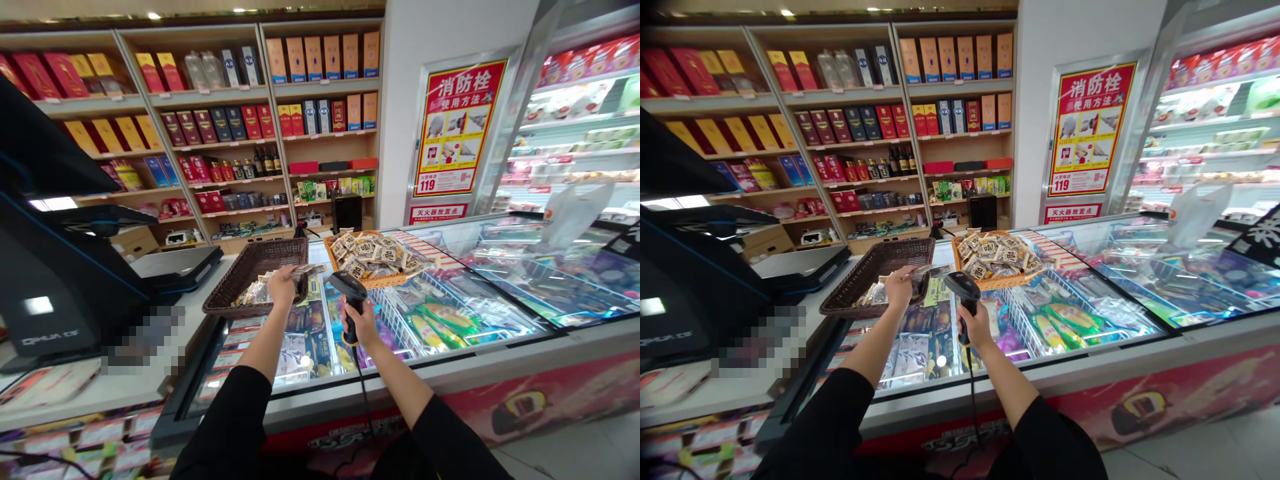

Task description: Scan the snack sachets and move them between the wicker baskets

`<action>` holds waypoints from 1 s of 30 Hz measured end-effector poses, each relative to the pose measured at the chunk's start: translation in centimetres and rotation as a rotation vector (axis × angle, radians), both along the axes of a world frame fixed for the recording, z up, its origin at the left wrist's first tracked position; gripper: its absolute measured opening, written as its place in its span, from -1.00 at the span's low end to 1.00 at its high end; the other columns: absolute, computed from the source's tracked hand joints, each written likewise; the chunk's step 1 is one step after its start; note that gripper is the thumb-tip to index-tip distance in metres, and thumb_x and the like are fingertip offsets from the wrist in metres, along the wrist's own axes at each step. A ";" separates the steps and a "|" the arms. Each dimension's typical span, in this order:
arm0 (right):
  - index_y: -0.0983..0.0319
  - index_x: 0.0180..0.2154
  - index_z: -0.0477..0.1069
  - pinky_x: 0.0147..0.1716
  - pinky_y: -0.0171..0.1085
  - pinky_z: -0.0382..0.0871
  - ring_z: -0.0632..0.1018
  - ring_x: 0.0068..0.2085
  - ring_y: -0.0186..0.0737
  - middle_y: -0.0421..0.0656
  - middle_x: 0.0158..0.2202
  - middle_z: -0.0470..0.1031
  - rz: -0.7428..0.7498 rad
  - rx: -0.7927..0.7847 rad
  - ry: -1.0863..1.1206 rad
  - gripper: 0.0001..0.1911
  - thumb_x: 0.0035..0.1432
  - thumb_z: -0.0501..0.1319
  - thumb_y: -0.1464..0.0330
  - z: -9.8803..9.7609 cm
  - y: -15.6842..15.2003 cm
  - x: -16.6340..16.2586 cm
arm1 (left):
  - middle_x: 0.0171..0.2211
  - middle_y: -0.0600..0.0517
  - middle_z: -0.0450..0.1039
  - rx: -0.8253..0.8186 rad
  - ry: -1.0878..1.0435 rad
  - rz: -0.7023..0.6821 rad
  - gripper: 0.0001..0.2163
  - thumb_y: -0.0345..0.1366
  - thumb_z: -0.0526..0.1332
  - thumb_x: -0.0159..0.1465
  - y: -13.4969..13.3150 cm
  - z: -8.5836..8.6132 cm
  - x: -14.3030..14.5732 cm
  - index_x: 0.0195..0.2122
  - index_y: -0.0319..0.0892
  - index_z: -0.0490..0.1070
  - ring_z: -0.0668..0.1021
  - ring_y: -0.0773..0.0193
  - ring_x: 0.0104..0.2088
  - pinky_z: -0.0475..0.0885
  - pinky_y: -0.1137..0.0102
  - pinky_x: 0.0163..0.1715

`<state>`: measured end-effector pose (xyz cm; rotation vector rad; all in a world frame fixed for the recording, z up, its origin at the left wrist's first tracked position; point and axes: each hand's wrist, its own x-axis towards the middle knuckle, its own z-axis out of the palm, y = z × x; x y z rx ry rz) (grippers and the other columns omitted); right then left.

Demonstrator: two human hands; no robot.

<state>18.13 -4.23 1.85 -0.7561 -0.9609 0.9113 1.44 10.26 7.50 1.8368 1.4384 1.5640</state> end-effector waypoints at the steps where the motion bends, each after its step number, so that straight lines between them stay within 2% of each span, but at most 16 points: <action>1: 0.20 -0.45 0.26 -0.74 -0.39 0.17 0.30 -0.72 -0.43 -0.32 -0.64 0.32 -0.022 -0.003 0.017 -0.71 0.04 0.26 0.15 -0.1 0.1 0.1 | -0.06 -0.02 0.55 0.032 0.036 0.051 -0.67 -0.56 0.10 0.10 -0.2 0.1 0.0 -0.31 -0.12 0.62 0.48 0.09 0.08 0.28 0.19 0.15; 4: 0.19 -0.43 0.25 -0.76 -0.40 0.16 0.31 -0.73 -0.42 -0.34 -0.64 0.32 -0.115 -0.028 0.104 -0.70 0.02 0.28 0.15 -0.1 0.4 0.5 | 0.07 -0.01 0.45 0.008 0.109 0.183 -0.62 -0.62 0.05 0.04 -0.9 0.4 0.0 -0.37 -0.12 0.62 0.33 0.04 0.21 0.05 0.05 0.27; 7: 0.18 -0.43 0.23 -0.77 -0.39 0.16 0.31 -0.74 -0.42 -0.35 -0.64 0.32 -0.185 -0.060 0.195 -0.70 -0.02 0.29 0.16 0.0 0.5 0.9 | 0.10 0.00 0.42 -0.021 0.160 0.201 -0.64 -0.52 0.04 0.14 -1.3 0.9 0.4 -0.30 -0.09 0.62 0.31 -0.01 0.22 -0.04 -0.05 0.28; 9: 0.18 -0.42 0.23 -0.77 -0.39 0.17 0.32 -0.73 -0.41 -0.35 -0.64 0.33 -0.203 -0.077 0.248 -0.70 -0.03 0.29 0.18 0.1 0.5 1.3 | 0.13 0.02 0.39 0.039 0.281 0.142 -0.68 -0.40 0.05 0.22 -1.7 1.2 0.7 -0.24 -0.05 0.61 0.27 -0.03 0.25 -0.08 -0.06 0.29; 11: 0.17 -0.43 0.22 -0.77 -0.39 0.18 0.32 -0.73 -0.39 -0.35 -0.66 0.33 -0.215 -0.094 0.291 -0.70 -0.06 0.30 0.18 0.2 0.5 1.8 | 0.14 0.03 0.38 0.082 0.508 0.003 -0.75 -0.25 0.13 0.23 -1.9 1.4 0.8 -0.19 -0.01 0.60 0.25 -0.05 0.26 -0.14 -0.06 0.30; 13: 0.17 -0.45 0.21 -0.78 -0.38 0.17 0.31 -0.74 -0.39 -0.35 -0.67 0.33 -0.227 -0.109 0.317 -0.68 -0.09 0.32 0.18 0.3 0.6 2.3 | 0.14 0.02 0.39 0.050 0.728 -0.137 -0.73 -0.12 0.18 0.20 -2.0 1.5 0.6 -0.14 0.02 0.59 0.29 -0.05 0.23 -0.13 -0.02 0.30; 15: 0.17 -0.46 0.20 -0.79 -0.38 0.17 0.30 -0.76 -0.39 -0.36 -0.69 0.32 -0.244 -0.121 0.334 -0.66 -0.12 0.33 0.17 0.3 0.6 3.0 | 0.15 0.01 0.38 -0.013 0.853 -0.202 -0.67 -0.05 0.14 0.23 -1.7 1.5 -0.1 -0.05 0.03 0.55 0.30 -0.04 0.22 -0.05 0.01 0.29; 18: 0.17 -0.45 0.21 -0.81 -0.38 0.16 0.30 -0.76 -0.38 -0.36 -0.69 0.33 -0.265 -0.140 0.358 -0.64 -0.16 0.35 0.16 0.3 0.7 4.2 | 0.26 0.01 0.23 -0.116 0.969 -0.249 -0.57 -0.03 -0.03 0.32 -0.5 1.7 -1.7 0.16 0.06 0.37 0.13 -0.03 0.31 -0.02 -0.05 0.26; 21: 0.18 -0.44 0.22 -0.81 -0.38 0.17 0.31 -0.76 -0.38 -0.35 -0.69 0.34 -0.270 -0.153 0.365 -0.62 -0.18 0.37 0.16 0.5 0.6 5.3 | 0.37 0.04 -0.05 -0.280 1.143 -0.275 -0.50 -0.02 -0.07 0.34 1.0 2.2 -3.4 0.30 0.13 0.09 -0.11 -0.06 0.37 -0.16 -0.18 0.23; 23: 0.18 -0.43 0.23 -0.81 -0.38 0.17 0.31 -0.77 -0.37 -0.34 -0.70 0.34 -0.261 -0.157 0.352 -0.61 -0.20 0.37 0.16 0.6 0.7 5.9 | 0.40 0.07 -0.23 -0.362 1.263 -0.275 -0.43 -0.01 0.01 0.30 2.0 2.5 -4.2 0.34 0.17 -0.06 -0.23 -0.09 0.38 -0.23 -0.24 0.20; 26: 0.18 -0.44 0.24 -0.82 -0.38 0.17 0.30 -0.77 -0.37 -0.34 -0.70 0.34 -0.247 -0.164 0.313 -0.61 -0.19 0.37 0.15 0.4 0.8 6.3 | 0.41 0.03 -0.41 -0.430 1.385 -0.232 -0.18 -0.02 0.21 0.17 3.7 2.7 -5.1 0.36 0.15 -0.26 -0.28 -0.14 0.37 -0.16 -0.24 0.19; 28: 0.18 -0.45 0.23 -0.82 -0.38 0.16 0.31 -0.77 -0.37 -0.34 -0.71 0.33 -0.246 -0.174 0.285 -0.61 -0.18 0.36 0.14 0.2 1.1 6.2 | 0.40 -0.05 -0.44 -0.440 1.420 -0.204 -0.04 -0.04 0.31 0.07 4.8 2.5 -5.6 0.37 0.09 -0.31 -0.27 -0.17 0.36 -0.09 -0.21 0.20; 30: 0.18 -0.46 0.22 -0.81 -0.38 0.16 0.31 -0.77 -0.37 -0.35 -0.70 0.33 -0.229 -0.172 0.250 -0.62 -0.15 0.36 0.13 0.0 1.4 6.0 | 0.40 -0.11 -0.39 -0.413 1.393 -0.201 -0.05 -0.01 0.31 0.06 5.8 2.1 -5.9 0.37 0.06 -0.25 -0.22 -0.19 0.36 -0.06 -0.19 0.19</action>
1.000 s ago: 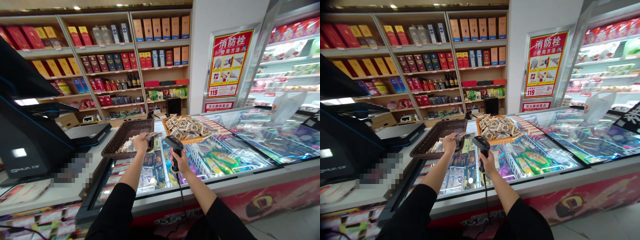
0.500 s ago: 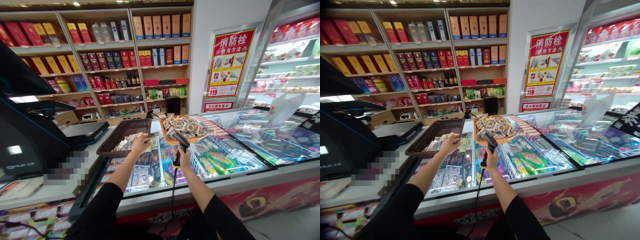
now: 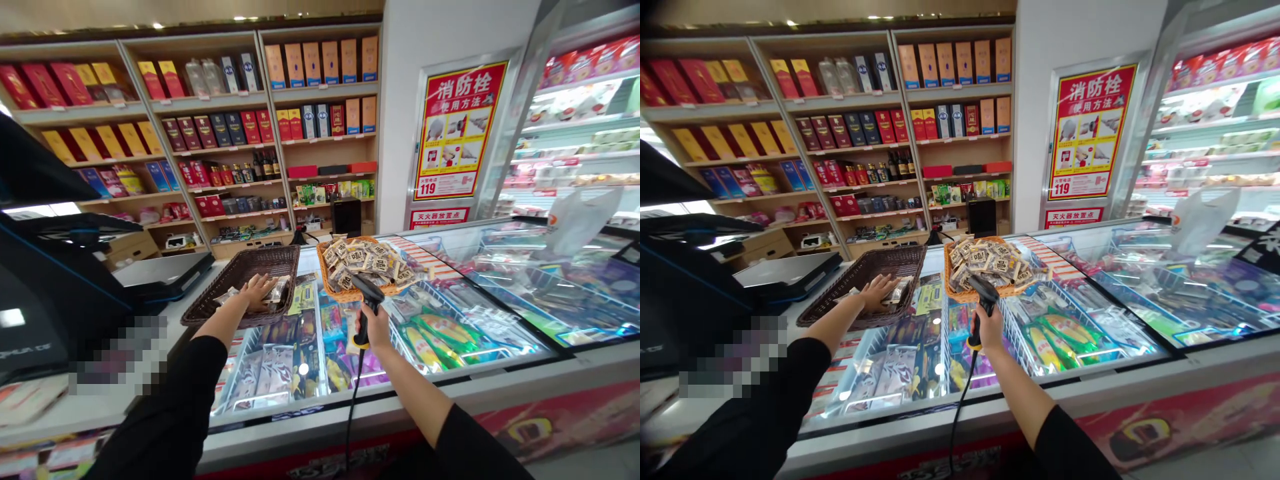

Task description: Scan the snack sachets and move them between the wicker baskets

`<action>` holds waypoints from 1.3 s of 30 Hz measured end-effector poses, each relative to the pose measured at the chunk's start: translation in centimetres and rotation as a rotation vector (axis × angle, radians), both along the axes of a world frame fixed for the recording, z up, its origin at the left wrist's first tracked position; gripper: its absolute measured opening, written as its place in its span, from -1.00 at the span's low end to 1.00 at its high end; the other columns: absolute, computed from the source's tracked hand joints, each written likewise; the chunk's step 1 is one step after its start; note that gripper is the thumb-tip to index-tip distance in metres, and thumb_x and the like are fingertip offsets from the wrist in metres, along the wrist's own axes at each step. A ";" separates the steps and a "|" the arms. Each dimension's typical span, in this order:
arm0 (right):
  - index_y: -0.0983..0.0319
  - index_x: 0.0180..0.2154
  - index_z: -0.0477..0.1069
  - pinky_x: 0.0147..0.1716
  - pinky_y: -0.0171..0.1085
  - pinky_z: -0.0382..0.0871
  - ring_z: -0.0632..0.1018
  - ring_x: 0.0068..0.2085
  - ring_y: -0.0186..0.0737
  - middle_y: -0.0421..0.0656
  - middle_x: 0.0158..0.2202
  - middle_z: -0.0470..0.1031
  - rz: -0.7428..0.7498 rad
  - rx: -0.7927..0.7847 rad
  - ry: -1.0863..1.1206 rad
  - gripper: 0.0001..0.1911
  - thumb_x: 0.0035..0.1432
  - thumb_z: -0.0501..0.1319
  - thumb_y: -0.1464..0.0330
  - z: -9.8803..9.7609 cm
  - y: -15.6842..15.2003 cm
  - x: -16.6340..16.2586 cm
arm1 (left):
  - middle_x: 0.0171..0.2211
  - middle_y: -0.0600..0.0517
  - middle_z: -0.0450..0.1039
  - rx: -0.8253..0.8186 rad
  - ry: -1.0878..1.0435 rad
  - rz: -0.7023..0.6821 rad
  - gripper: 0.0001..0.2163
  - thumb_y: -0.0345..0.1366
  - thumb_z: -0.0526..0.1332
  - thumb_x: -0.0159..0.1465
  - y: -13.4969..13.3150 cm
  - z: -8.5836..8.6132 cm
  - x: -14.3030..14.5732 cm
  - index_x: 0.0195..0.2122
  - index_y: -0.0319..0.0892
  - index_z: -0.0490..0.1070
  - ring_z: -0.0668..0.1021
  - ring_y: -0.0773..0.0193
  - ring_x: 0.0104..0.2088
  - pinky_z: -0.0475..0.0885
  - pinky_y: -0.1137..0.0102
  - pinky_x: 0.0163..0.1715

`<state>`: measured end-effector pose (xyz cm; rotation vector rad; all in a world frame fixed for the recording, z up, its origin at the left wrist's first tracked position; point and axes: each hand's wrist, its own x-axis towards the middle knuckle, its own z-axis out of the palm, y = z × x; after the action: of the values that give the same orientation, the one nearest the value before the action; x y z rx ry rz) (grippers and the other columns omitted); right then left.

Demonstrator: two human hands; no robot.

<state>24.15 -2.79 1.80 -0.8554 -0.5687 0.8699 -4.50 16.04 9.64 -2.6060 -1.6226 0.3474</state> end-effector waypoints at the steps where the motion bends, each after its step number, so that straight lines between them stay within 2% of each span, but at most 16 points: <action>1: 0.18 -0.46 0.22 -0.80 -0.39 0.16 0.30 -0.77 -0.38 -0.34 -0.70 0.33 0.020 0.008 -0.028 -0.63 -0.12 0.35 0.13 0.0 0.2 0.0 | 0.40 -0.14 -0.33 0.020 -0.042 -0.005 -0.11 0.02 0.27 0.09 0.5 -0.1 -0.1 0.37 0.06 -0.20 -0.19 -0.19 0.36 -0.07 -0.20 0.19; 4: 0.20 -0.48 0.24 -0.78 -0.39 0.18 0.30 -0.76 -0.40 -0.32 -0.68 0.34 0.104 0.042 -0.157 -0.66 -0.04 0.32 0.14 0.1 0.5 0.4 | 0.37 -0.18 -0.11 0.125 -0.190 0.037 -0.29 0.02 0.19 0.17 1.6 -0.2 0.0 0.33 0.08 0.01 -0.08 -0.19 0.36 -0.10 -0.23 0.18; 8: 0.20 -0.45 0.28 -0.77 -0.37 0.20 0.32 -0.75 -0.37 -0.33 -0.70 0.33 0.080 0.045 -0.286 -0.69 -0.04 0.31 0.14 0.1 1.2 2.1 | 0.33 -0.22 0.03 0.248 -0.385 0.115 -0.33 -0.19 0.26 0.12 2.0 1.1 3.0 0.28 -0.02 0.17 0.05 -0.21 0.33 -0.09 -0.18 0.21; 10: 0.18 -0.45 0.26 -0.77 -0.37 0.19 0.31 -0.76 -0.36 -0.34 -0.72 0.33 -0.009 0.021 -0.255 -0.69 -0.05 0.31 0.14 -0.3 1.7 3.0 | 0.31 -0.21 0.09 0.264 -0.555 0.082 -0.34 -0.28 0.22 0.12 1.4 1.9 6.0 0.28 -0.12 0.18 0.15 -0.14 0.31 0.05 -0.04 0.23; 11: 0.18 -0.46 0.25 -0.78 -0.36 0.19 0.31 -0.77 -0.36 -0.34 -0.72 0.33 -0.053 0.003 -0.223 -0.68 -0.05 0.31 0.14 -0.6 2.0 3.4 | 0.28 -0.19 0.16 0.288 -0.660 0.012 -0.38 -0.32 0.19 0.13 0.9 2.1 7.9 0.27 -0.16 0.21 0.22 -0.06 0.28 0.12 0.09 0.23; 13: 0.16 -0.48 0.22 -0.78 -0.35 0.20 0.31 -0.77 -0.35 -0.34 -0.73 0.32 -0.121 -0.030 -0.171 -0.68 -0.04 0.30 0.14 -1.1 2.4 3.8 | 0.17 -0.15 0.33 0.317 -0.803 -0.116 -0.45 -0.35 0.19 0.11 -0.3 2.3 12.1 0.19 -0.19 0.31 0.38 0.00 0.16 0.23 0.21 0.18; 16: 0.16 -0.47 0.22 -0.78 -0.34 0.22 0.32 -0.77 -0.34 -0.35 -0.72 0.32 -0.136 -0.044 -0.164 -0.70 -0.04 0.29 0.17 -1.4 2.5 4.1 | 0.06 -0.15 0.42 0.206 -0.802 -0.254 -0.53 -0.28 0.25 0.11 -2.0 1.6 18.1 0.09 -0.19 0.40 0.48 0.03 0.03 0.35 0.25 0.06; 18: 0.16 -0.46 0.22 -0.78 -0.35 0.21 0.32 -0.76 -0.34 -0.36 -0.72 0.32 -0.140 -0.044 -0.146 -0.71 -0.05 0.29 0.18 -1.4 2.3 4.2 | -0.01 -0.17 0.47 0.150 -0.748 -0.242 -0.52 -0.24 0.35 0.04 -2.8 0.9 21.0 0.02 -0.20 0.44 0.49 -0.02 0.00 0.37 0.25 0.01; 20: 0.16 -0.45 0.22 -0.79 -0.36 0.20 0.31 -0.77 -0.35 -0.37 -0.71 0.32 -0.161 -0.047 -0.111 -0.72 -0.05 0.28 0.18 -1.3 2.2 4.2 | -0.09 -0.16 0.52 0.110 -0.693 -0.203 -0.55 -0.24 0.41 -0.04 -3.1 0.5 22.5 -0.08 -0.18 0.48 0.51 -0.04 -0.04 0.39 0.26 -0.06; 23: 0.16 -0.44 0.22 -0.80 -0.36 0.20 0.31 -0.77 -0.36 -0.37 -0.70 0.33 -0.167 -0.049 -0.093 -0.73 -0.04 0.27 0.18 -1.4 2.2 4.2 | -0.27 -0.06 0.56 0.074 -0.682 -0.187 -0.66 -0.22 0.43 -0.07 -3.3 0.7 22.3 -0.24 -0.14 0.55 0.56 0.01 -0.17 0.41 0.31 -0.18; 26: 0.16 -0.43 0.23 -0.79 -0.37 0.21 0.32 -0.76 -0.35 -0.36 -0.70 0.33 -0.161 -0.062 -0.109 -0.73 -0.04 0.27 0.18 -1.4 2.3 4.2 | -0.37 0.02 0.56 0.117 -0.791 -0.206 -0.76 -0.18 0.38 -0.02 -3.7 1.6 19.9 -0.31 -0.10 0.59 0.56 0.10 -0.27 0.40 0.34 -0.21; 29: 0.17 -0.45 0.23 -0.79 -0.37 0.21 0.33 -0.76 -0.35 -0.36 -0.71 0.33 -0.162 -0.072 -0.124 -0.72 -0.04 0.27 0.16 -1.5 2.3 4.2 | -0.28 0.02 0.57 0.131 -0.829 -0.309 -0.83 -0.24 0.33 0.03 -4.5 2.1 16.8 -0.33 -0.04 0.63 0.56 0.15 -0.22 0.40 0.35 -0.12; 31: 0.17 -0.45 0.23 -0.78 -0.37 0.21 0.33 -0.76 -0.34 -0.36 -0.72 0.32 -0.159 -0.062 -0.127 -0.72 -0.04 0.28 0.16 -1.6 2.2 4.2 | -0.20 0.00 0.57 0.030 -0.791 -0.411 -0.82 -0.23 0.34 0.00 -5.0 1.9 15.1 -0.34 -0.01 0.64 0.55 0.14 -0.17 0.38 0.34 -0.06; 33: 0.16 -0.44 0.23 -0.78 -0.36 0.22 0.34 -0.76 -0.34 -0.37 -0.72 0.32 -0.155 -0.049 -0.128 -0.72 -0.05 0.28 0.17 -1.6 2.1 4.0 | -0.17 -0.03 0.57 -0.095 -0.794 -0.448 -0.77 -0.15 0.38 -0.04 -5.4 1.4 14.1 -0.33 -0.02 0.64 0.54 0.10 -0.12 0.37 0.33 -0.03; 36: 0.16 -0.45 0.23 -0.78 -0.36 0.22 0.34 -0.75 -0.34 -0.37 -0.72 0.31 -0.166 -0.045 -0.128 -0.72 -0.05 0.28 0.17 -1.6 1.7 3.5 | -0.33 -0.05 0.60 -0.193 -0.874 -0.256 -0.67 0.03 0.31 0.02 -5.5 0.4 14.2 -0.37 -0.11 0.63 0.57 0.05 -0.19 0.41 0.30 -0.14; 39: 0.16 -0.49 0.21 -0.77 -0.37 0.21 0.33 -0.75 -0.35 -0.36 -0.72 0.31 -0.177 -0.049 -0.144 -0.71 -0.04 0.27 0.16 -1.4 1.1 3.0 | -0.49 -0.03 0.56 -0.099 -0.912 -0.021 -0.70 0.00 0.35 -0.01 -5.0 -0.3 15.4 -0.49 -0.16 0.57 0.59 0.06 -0.30 0.43 0.32 -0.25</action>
<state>27.17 -1.64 0.40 -1.0030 -0.5893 0.6671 10.87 11.06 9.30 -3.0505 -1.7597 -0.9233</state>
